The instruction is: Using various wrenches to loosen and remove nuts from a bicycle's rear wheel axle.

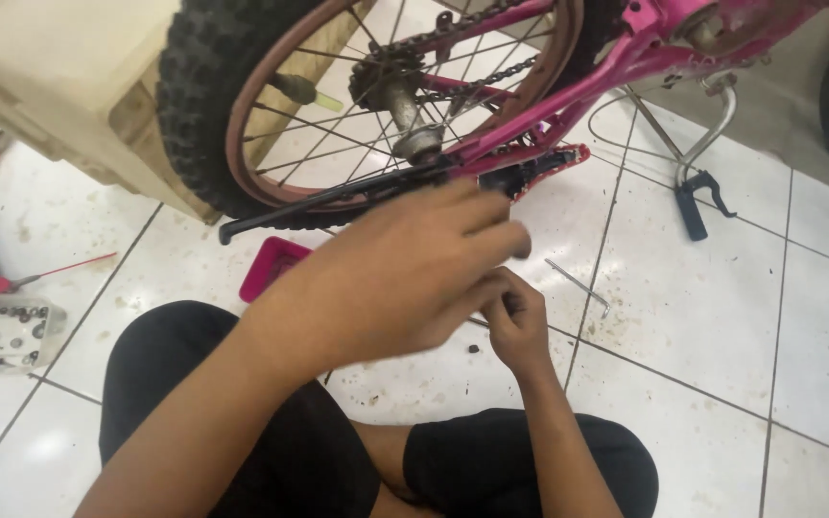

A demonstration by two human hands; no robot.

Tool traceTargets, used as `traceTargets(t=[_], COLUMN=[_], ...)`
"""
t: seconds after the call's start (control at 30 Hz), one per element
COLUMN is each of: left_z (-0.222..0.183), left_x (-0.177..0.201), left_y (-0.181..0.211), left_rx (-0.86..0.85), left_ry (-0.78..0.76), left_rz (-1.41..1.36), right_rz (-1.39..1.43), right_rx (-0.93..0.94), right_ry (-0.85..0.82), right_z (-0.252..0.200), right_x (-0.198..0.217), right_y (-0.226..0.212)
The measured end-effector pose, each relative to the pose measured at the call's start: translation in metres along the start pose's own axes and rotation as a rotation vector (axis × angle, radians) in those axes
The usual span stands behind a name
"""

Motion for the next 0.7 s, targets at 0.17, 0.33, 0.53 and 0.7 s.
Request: traceTargets(t=[0.17,0.33,0.53,0.7], left_z=[-0.014,-0.014,-0.012,-0.015], left_x=[0.024,-0.002,-0.002,-0.002], left_y=[-0.039,-0.067,-0.068,-0.068], left_rx=[0.093,0.253,0.272,0.243], left_ry=[0.366,0.383,0.431,0.488], left_rz=[0.145,0.242,0.201,0.161], right_rz=[-0.058,-0.146,-0.169,-0.296], right_rx=[-0.010,0.080,0.085,0.217], right_ry=[0.039,0.015,0.114,0.258], right_z=[0.015,0.034,0.043,0.032], right_x=[-0.016,-0.040,-0.061,-0.057], right_y=[-0.016,-0.032,-0.032,-0.035])
Point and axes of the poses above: each hand's wrist, its own z-axis towards the middle knuckle, its own x-axis out of the back of the hand, y = z × x, the point moved 5 cm from there along z, towards the middle knuckle, and after that the axes turned 15 degrees about x, right-handed, at the moved point
